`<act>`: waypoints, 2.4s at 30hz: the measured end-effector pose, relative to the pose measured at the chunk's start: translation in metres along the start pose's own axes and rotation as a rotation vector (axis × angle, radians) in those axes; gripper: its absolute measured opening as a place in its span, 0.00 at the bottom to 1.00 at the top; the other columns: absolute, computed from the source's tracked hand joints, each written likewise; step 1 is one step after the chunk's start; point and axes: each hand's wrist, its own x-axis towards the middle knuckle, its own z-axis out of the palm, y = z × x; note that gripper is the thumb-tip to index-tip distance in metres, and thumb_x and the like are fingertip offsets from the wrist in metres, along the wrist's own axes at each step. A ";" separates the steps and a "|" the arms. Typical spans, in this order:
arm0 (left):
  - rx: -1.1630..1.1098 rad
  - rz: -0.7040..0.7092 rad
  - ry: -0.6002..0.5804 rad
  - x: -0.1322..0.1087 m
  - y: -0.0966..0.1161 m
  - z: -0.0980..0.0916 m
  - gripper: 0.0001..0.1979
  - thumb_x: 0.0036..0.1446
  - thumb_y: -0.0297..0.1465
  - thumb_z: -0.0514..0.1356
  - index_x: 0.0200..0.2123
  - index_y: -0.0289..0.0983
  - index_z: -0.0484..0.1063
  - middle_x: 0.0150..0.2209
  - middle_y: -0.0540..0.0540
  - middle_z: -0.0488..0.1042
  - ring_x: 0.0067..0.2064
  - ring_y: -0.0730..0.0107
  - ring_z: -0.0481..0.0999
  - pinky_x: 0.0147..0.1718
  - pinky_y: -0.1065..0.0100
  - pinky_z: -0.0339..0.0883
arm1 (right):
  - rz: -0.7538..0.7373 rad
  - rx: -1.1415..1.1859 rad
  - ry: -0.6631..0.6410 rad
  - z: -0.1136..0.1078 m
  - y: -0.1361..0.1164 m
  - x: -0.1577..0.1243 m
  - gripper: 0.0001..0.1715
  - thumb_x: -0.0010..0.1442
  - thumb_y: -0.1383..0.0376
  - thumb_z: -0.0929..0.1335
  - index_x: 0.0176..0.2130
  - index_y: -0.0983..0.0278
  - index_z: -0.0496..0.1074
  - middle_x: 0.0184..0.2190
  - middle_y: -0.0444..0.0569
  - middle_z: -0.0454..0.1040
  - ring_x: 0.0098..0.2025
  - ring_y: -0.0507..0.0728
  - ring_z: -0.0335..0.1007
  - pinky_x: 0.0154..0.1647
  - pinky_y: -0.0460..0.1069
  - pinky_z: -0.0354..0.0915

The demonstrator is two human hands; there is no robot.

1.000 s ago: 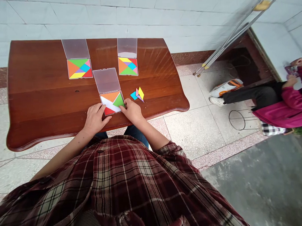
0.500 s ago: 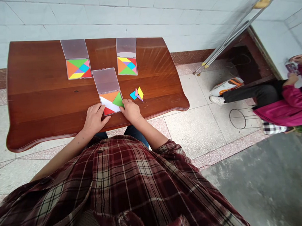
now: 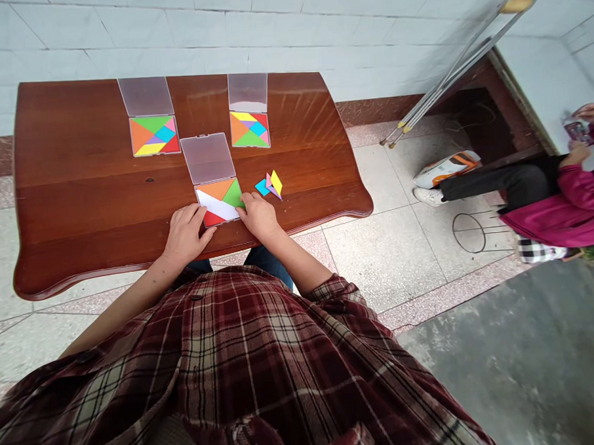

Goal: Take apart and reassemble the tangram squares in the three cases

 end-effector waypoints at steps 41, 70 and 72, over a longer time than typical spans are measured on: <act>-0.066 -0.034 0.055 0.000 -0.003 0.002 0.23 0.59 0.38 0.58 0.56 0.36 0.67 0.56 0.34 0.70 0.58 0.44 0.68 0.58 0.45 0.61 | 0.170 0.476 0.149 -0.036 0.053 0.041 0.09 0.53 0.66 0.70 0.36 0.64 0.69 0.33 0.46 0.73 0.37 0.54 0.69 0.44 0.51 0.64; -0.070 -0.165 0.096 0.000 -0.004 0.007 0.20 0.58 0.40 0.57 0.47 0.32 0.73 0.58 0.32 0.69 0.63 0.42 0.65 0.64 0.43 0.56 | -0.181 -0.036 -0.176 0.002 -0.064 0.049 0.19 0.65 0.64 0.67 0.53 0.70 0.70 0.53 0.59 0.74 0.51 0.63 0.73 0.52 0.54 0.67; -0.067 -0.170 0.090 0.000 -0.004 0.006 0.20 0.59 0.40 0.57 0.48 0.32 0.73 0.58 0.32 0.69 0.63 0.43 0.65 0.64 0.44 0.56 | -0.183 -0.014 -0.177 0.003 -0.064 0.049 0.18 0.66 0.63 0.67 0.53 0.69 0.71 0.51 0.58 0.75 0.50 0.62 0.73 0.51 0.54 0.67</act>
